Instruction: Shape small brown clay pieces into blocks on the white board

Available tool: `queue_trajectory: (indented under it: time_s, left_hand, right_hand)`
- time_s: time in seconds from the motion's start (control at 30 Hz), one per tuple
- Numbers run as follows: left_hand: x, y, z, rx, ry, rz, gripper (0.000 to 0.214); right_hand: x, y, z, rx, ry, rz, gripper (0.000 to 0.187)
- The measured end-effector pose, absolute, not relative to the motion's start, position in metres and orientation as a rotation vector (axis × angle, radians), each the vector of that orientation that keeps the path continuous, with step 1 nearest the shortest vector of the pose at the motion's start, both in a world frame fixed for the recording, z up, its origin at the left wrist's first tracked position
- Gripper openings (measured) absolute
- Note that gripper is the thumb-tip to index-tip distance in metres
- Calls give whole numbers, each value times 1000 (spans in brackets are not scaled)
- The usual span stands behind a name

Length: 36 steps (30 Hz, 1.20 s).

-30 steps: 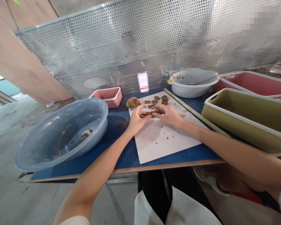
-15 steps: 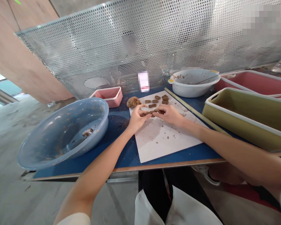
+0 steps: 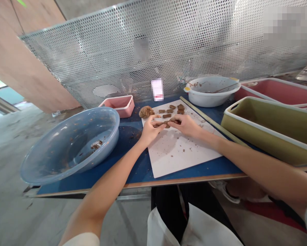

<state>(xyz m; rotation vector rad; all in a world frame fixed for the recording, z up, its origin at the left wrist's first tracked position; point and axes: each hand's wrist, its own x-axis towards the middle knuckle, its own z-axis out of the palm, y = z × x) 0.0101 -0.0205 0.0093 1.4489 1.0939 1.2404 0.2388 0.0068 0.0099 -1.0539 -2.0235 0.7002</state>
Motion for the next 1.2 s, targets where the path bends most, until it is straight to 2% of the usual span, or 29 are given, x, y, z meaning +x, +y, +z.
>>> queue_trajectory:
  time_s: [1.2]
  left_hand:
    - [11,-21,9,1435,1144,1273,59]
  right_hand:
    - [236,2,11,-1021,-2038,802,53]
